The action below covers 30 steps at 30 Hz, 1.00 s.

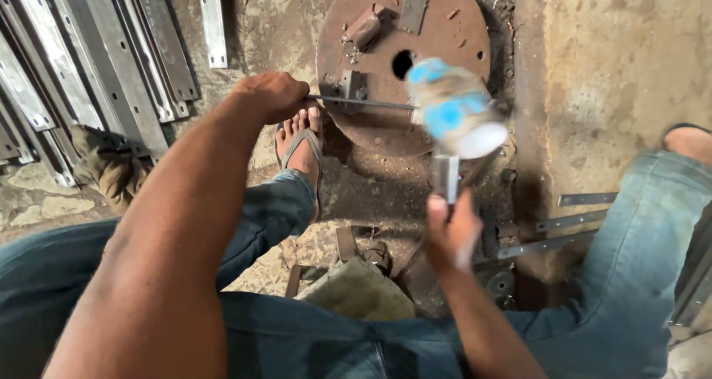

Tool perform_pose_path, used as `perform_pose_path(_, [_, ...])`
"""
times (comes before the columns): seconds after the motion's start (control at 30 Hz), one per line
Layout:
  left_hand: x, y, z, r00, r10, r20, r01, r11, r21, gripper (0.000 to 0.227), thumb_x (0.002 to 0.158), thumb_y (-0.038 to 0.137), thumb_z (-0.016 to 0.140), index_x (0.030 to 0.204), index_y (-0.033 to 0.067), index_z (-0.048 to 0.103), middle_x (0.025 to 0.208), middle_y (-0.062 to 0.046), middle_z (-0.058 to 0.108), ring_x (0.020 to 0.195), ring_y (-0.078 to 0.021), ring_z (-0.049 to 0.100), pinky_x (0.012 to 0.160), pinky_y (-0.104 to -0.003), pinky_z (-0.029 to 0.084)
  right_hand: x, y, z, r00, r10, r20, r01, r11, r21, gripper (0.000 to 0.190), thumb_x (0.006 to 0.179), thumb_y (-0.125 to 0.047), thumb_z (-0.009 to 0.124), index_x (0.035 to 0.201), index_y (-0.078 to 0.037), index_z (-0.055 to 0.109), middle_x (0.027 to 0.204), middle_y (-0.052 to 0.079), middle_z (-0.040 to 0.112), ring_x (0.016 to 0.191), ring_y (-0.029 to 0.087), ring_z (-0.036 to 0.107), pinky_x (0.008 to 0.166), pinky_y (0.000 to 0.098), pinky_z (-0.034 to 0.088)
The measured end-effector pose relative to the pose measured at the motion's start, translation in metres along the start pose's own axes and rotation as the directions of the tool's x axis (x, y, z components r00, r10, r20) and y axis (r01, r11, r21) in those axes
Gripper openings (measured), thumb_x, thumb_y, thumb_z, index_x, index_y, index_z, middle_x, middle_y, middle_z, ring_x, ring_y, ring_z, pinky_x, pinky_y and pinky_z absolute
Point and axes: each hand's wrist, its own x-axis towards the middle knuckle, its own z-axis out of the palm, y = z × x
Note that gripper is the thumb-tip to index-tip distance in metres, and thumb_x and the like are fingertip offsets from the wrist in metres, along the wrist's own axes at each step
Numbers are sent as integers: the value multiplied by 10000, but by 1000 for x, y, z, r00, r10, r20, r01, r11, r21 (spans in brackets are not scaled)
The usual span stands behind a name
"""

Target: The person shapes metal strips using a hammer and a heavy metal jig, then aligns and verifies the fit of the shaped strips against a long metal bar.

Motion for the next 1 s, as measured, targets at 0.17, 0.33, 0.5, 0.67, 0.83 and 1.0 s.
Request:
perform_pose_path(0.17, [1, 5, -5, 998, -43, 54, 44, 999, -21, 365, 1058, 463, 454, 1227, 230, 678, 1145, -112, 721, 1099, -315, 693, 927, -496, 551, 8, -7, 39, 954, 185, 237, -167, 981, -95, 400, 1002, -465, 535, 1021, -69, 582, 580, 20, 549, 514, 127, 541, 487, 348, 406])
perform_pose_path(0.33, [1, 16, -3, 997, 68, -33, -69, 996, -49, 401, 1070, 507, 465, 1241, 206, 668, 1135, -128, 697, 1105, -332, 669, 919, -476, 543, -24, 10, 26, 931, 285, 227, -321, 937, 137, 357, 1037, -388, 566, 930, -47, 580, 622, 11, 511, 548, 109, 470, 478, 327, 373])
perform_pose_path(0.5, [7, 21, -5, 994, 33, 105, -17, 988, -155, 401, 1077, 487, 434, 1264, 196, 636, 1122, -128, 729, 1053, -306, 749, 919, -467, 581, -31, 17, 6, 998, -23, 54, 17, 994, 109, 339, 1064, -375, 541, 968, -50, 542, 659, 19, 518, 588, 97, 473, 520, 300, 396])
perform_pose_path(0.67, [22, 16, -1, 996, 86, 14, -86, 996, 5, 335, 1041, 394, 474, 1245, 196, 651, 1141, -130, 716, 1097, -324, 692, 929, -494, 549, -1, 0, 30, 996, 25, 83, -22, 999, -26, 353, 1025, -381, 552, 1085, -34, 577, 617, 77, 556, 538, 118, 525, 515, 328, 433])
perform_pose_path(0.83, [19, 22, -3, 997, 70, 38, -70, 997, -20, 338, 1073, 383, 443, 1285, 199, 632, 1127, -126, 736, 1082, -314, 709, 933, -489, 550, -11, -3, 13, 973, 187, 136, -179, 981, -72, 330, 1025, -388, 571, 1013, -61, 606, 591, 84, 575, 530, 127, 529, 501, 359, 420])
perform_pose_path(1.0, [7, 16, -5, 996, 30, 86, -32, 999, 16, 405, 1080, 480, 445, 1235, 192, 683, 1130, -116, 750, 1076, -291, 724, 939, -471, 554, -22, 12, 8, 992, -126, -5, 126, 989, 81, 310, 1056, -369, 556, 1048, -60, 565, 665, 63, 576, 593, 113, 536, 536, 335, 468])
